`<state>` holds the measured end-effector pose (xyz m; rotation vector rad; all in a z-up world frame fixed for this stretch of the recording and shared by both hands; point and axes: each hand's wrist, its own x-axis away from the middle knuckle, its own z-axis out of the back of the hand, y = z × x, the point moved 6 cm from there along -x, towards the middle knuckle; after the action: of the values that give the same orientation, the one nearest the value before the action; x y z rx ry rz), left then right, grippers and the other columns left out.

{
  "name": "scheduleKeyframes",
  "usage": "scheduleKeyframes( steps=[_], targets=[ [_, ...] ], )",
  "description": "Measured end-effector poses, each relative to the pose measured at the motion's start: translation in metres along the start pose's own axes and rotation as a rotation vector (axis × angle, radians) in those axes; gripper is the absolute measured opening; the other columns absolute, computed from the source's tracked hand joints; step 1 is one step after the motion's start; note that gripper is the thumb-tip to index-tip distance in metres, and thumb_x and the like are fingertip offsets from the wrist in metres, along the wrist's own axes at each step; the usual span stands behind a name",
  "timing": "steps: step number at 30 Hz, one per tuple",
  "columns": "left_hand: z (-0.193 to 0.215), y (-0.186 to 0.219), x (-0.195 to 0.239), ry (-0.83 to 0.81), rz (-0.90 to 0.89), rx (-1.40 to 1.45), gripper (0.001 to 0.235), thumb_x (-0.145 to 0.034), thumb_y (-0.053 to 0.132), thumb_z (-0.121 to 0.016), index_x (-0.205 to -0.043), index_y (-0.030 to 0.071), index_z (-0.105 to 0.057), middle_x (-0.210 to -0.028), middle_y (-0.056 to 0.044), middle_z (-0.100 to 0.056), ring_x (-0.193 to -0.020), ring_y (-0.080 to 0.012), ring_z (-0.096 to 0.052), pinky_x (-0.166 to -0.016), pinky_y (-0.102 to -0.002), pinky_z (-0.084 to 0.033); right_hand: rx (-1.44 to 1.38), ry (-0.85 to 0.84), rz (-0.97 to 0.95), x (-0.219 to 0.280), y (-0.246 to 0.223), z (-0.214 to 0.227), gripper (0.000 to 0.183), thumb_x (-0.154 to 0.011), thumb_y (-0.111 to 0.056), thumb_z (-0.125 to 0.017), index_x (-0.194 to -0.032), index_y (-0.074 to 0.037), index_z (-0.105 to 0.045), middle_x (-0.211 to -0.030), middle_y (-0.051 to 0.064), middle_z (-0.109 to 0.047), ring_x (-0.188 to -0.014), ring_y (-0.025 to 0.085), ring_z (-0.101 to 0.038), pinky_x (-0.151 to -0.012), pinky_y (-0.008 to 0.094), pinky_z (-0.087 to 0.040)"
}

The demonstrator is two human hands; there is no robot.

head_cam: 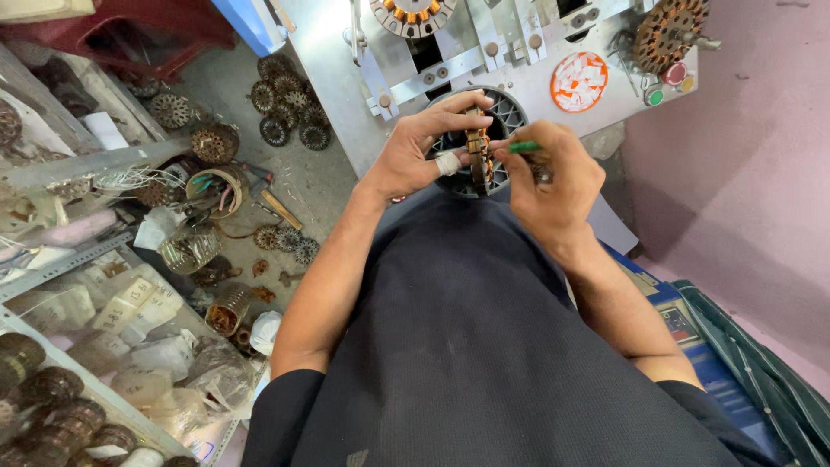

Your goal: The person uses a small hand tool to manipulate wires on a motor stator while it is held in a winding machine, checking and adjusting the copper coils.

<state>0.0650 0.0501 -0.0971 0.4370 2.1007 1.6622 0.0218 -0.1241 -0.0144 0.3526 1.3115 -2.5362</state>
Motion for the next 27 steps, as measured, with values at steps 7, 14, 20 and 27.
scheduleKeyframes(
  steps=[7,14,20,27],
  targets=[
    [-0.001,0.000,0.000,0.015,0.013,-0.006,0.053,-0.088,-0.013,-0.077,-0.135,0.012,-0.069,-0.152,-0.003,-0.059,-0.144,-0.0186,-0.055,-0.122,-0.033,-0.049,0.095,0.145,0.409,0.004,-0.022,-0.004,0.034,-0.094,0.013,-0.077,-0.106,-0.003,-0.050,-0.103,0.019,-0.074,-0.086,0.028,-0.076,-0.072,0.033,-0.062],
    [-0.003,0.000,0.000,-0.003,0.086,0.177,0.060,-0.082,-0.016,-0.062,-0.135,0.010,-0.068,-0.155,-0.008,-0.053,-0.148,-0.0218,-0.049,-0.114,-0.035,-0.053,0.125,-0.236,-0.031,-0.023,-0.012,-0.002,0.031,-0.090,0.013,-0.073,-0.110,-0.004,-0.056,-0.103,0.014,-0.071,-0.087,0.028,-0.074,-0.074,0.035,-0.057],
    [-0.004,0.006,0.001,0.030,-0.009,0.009,0.058,-0.086,-0.018,-0.064,-0.138,0.007,-0.066,-0.156,-0.011,-0.055,-0.151,-0.0241,-0.048,-0.127,-0.037,-0.039,-0.176,-0.009,-0.094,-0.020,-0.010,0.009,0.037,-0.099,0.015,-0.070,-0.116,-0.001,-0.041,-0.113,0.017,-0.064,-0.105,0.025,-0.077,-0.086,0.032,-0.062],
    [-0.002,-0.002,0.001,0.047,0.024,0.035,0.051,-0.090,-0.017,-0.063,-0.135,0.008,-0.068,-0.152,-0.008,-0.058,-0.145,-0.0236,-0.054,-0.116,-0.034,-0.048,-0.479,-0.093,-0.357,-0.021,0.032,-0.005,0.043,-0.099,0.017,-0.066,-0.120,-0.001,-0.034,-0.116,0.015,-0.059,-0.106,0.025,-0.072,-0.092,0.035,-0.064]
  ],
)
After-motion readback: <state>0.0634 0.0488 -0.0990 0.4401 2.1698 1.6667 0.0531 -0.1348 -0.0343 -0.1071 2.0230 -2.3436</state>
